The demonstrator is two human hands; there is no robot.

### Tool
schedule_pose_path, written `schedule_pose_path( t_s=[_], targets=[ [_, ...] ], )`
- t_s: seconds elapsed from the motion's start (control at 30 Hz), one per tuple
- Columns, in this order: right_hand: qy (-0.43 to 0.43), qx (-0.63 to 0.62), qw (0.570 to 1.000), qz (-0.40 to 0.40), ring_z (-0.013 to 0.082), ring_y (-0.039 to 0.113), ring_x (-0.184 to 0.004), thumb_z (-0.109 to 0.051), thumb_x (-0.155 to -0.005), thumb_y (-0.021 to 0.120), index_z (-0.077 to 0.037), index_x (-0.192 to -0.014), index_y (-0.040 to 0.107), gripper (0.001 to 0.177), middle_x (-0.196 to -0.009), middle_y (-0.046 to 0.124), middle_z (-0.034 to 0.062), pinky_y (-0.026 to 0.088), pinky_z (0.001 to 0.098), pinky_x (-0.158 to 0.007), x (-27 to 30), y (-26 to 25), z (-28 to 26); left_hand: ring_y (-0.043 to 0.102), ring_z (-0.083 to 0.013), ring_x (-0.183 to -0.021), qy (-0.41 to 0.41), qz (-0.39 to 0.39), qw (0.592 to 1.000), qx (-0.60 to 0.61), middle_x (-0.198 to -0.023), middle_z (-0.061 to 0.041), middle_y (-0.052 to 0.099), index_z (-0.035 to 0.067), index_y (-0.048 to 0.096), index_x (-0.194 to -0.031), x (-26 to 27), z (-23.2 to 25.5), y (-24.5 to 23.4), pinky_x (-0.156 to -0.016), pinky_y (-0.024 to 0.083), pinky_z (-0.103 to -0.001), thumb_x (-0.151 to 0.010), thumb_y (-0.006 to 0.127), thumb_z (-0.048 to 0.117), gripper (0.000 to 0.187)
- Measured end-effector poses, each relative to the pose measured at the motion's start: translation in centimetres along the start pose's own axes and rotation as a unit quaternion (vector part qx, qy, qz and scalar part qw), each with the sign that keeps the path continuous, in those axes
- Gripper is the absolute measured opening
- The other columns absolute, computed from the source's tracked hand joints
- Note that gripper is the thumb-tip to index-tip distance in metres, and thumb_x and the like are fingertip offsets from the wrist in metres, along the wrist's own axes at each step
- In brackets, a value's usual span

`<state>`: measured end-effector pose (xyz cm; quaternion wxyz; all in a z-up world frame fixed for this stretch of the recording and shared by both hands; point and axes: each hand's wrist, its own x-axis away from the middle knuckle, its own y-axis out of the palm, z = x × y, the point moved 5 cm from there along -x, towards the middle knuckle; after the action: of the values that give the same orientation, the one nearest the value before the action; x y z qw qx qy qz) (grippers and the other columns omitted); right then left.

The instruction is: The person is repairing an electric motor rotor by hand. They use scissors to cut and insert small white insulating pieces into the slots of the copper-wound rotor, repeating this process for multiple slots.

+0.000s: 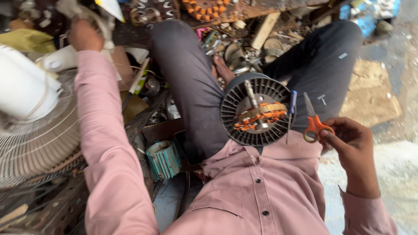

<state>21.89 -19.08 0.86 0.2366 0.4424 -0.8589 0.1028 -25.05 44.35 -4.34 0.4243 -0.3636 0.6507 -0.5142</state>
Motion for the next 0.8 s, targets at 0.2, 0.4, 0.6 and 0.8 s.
schedule_pose_path(
  t_s=[0.2, 0.4, 0.6, 0.8],
  targets=[
    [-0.01, -0.017, 1.0, 0.002, 0.0133, 0.063, -0.071, 0.004, -0.093, 0.072, 0.009, -0.113, 0.066, 0.021, -0.086, 0.07, 0.0116, 0.049, 0.0254, -0.062, -0.3, 0.0, 0.3, 0.069, -0.0403, -0.091, -0.049, -0.016, 0.998, 0.039, -0.112, -0.019, 0.07, 0.012, 0.081, -0.096, -0.5, -0.2, 0.7, -0.077, 0.055, -0.048, -0.074, 0.086, 0.014, 0.023],
    [-0.015, -0.027, 0.999, 0.008, 0.0137, 0.062, -0.072, 0.005, -0.093, 0.071, 0.009, -0.114, 0.066, 0.022, -0.087, 0.069, 0.0118, 0.049, 0.0269, -0.064, -0.5, -0.3, 0.6, 0.072, -0.0368, -0.088, -0.13, 0.007, 0.987, 0.09, -0.102, -0.013, 0.074, 0.012, 0.079, -0.086, -0.6, -1.9, 1.6, -0.079, 0.057, -0.046, -0.078, 0.085, 0.012, 0.01],
    [-0.016, -0.053, 0.998, 0.0, 0.0137, 0.062, -0.069, 0.006, -0.093, 0.07, 0.009, -0.113, 0.066, 0.02, -0.086, 0.069, 0.0119, 0.049, 0.0268, -0.062, -0.9, -0.3, 1.3, 0.068, -0.0381, -0.098, -0.092, 0.067, 0.987, 0.11, -0.113, -0.016, 0.07, 0.004, 0.07, -0.08, -0.6, -2.1, 0.7, -0.082, 0.055, -0.047, -0.078, 0.073, -0.004, 0.009],
    [-0.003, -0.055, 0.998, 0.006, 0.0139, 0.063, -0.069, 0.008, -0.092, 0.069, 0.008, -0.112, 0.066, 0.02, -0.086, 0.069, 0.0114, 0.048, 0.0267, -0.061, -1.6, 0.1, 1.9, 0.065, -0.0366, -0.108, -0.107, 0.048, 0.986, 0.116, -0.12, -0.013, 0.068, 0.007, 0.072, -0.094, 0.3, -2.4, -0.5, -0.091, 0.052, -0.049, -0.091, 0.081, 0.012, 0.011]
  ],
)
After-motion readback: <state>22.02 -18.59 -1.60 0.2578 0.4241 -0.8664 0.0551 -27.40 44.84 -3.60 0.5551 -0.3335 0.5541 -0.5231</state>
